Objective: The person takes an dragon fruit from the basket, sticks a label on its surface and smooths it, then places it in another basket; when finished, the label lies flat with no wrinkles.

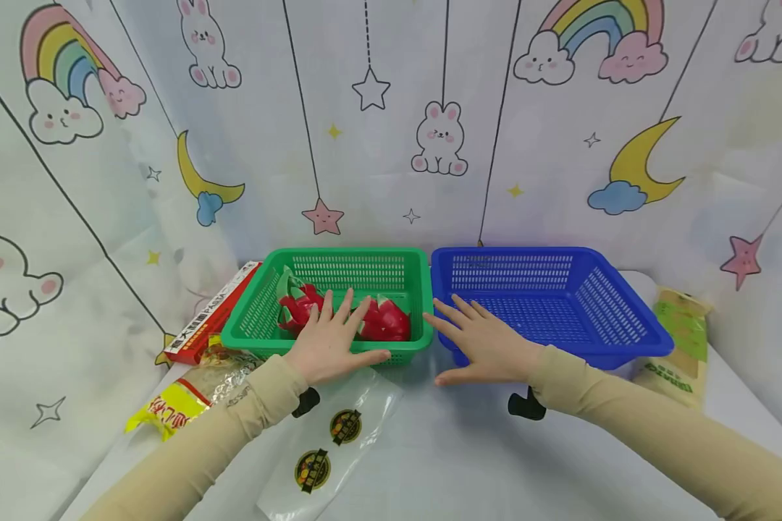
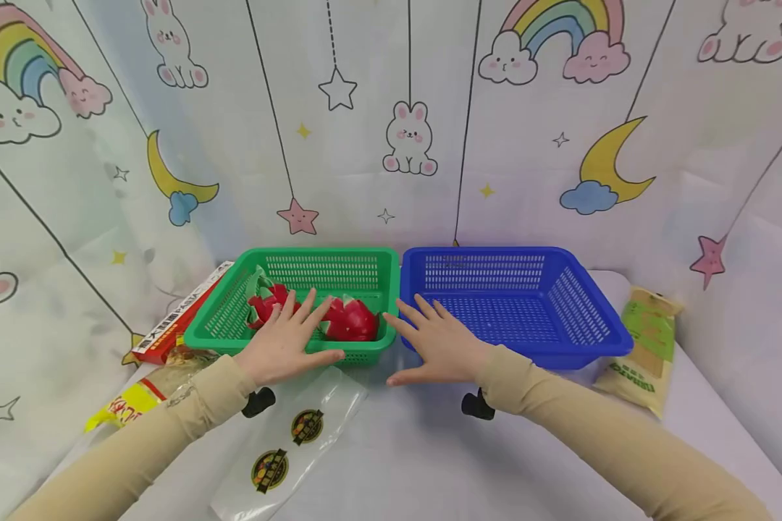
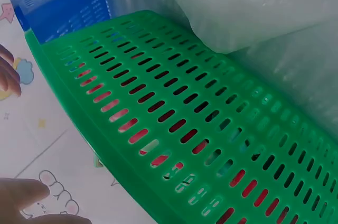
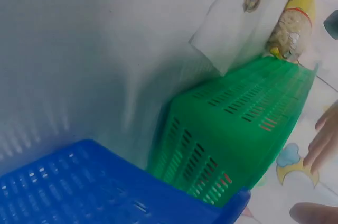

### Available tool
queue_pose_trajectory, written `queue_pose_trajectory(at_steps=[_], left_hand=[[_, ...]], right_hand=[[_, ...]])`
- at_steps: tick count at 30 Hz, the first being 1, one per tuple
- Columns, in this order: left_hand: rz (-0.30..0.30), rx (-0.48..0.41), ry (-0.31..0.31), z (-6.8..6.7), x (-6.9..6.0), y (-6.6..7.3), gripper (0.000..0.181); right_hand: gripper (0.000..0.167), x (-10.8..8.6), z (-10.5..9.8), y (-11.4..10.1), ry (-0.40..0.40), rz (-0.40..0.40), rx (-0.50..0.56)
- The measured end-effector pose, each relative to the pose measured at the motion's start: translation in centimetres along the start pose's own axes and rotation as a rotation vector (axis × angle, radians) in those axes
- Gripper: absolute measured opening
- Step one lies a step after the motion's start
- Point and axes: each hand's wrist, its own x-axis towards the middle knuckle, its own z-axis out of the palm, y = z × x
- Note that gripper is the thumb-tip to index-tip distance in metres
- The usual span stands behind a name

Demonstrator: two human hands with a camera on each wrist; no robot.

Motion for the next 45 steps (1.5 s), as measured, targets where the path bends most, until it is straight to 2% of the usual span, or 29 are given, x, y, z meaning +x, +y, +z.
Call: queue_pose_trajectory(at_steps=[4,12,23,31,37,45], left_hand=[[-0.035,-0.045,-0.004,-0.2,0.6,-0.1,0.089],[-0.047,-0.064,0.070,-0.5,1.6,-0.1,0.077],[-0.075,-0.090,0.038,-0.5,2.8,0.1,0.071],[-0.088,-0.093,0.038,-1.0,3.5,-0.1,0.067],[-0.075,-0.112,0.043,-1.3,4.2,-0.2,0.065],[-0.078,-0.113,0.040,-1.5,5.1,-0.4,0.059]], right_hand=[[0.092,0.6,0.1,-0.3,-0.018,-0.022,0.001],[0.089,1.7,0.8,-1.1,-0.035,-0.069,-0.017],[0.079,2.5,1.7,-1.9,-0.044,-0.104,-0.037],[0.053,3.2,1.8,-2.0,0.039,-0.147,-0.087],[0.032,3.8,1.9,-1.9,0.114,-0.180,-0.115],[0.022,4.3,2.2,-1.6,0.158,-0.210,-0.129]])
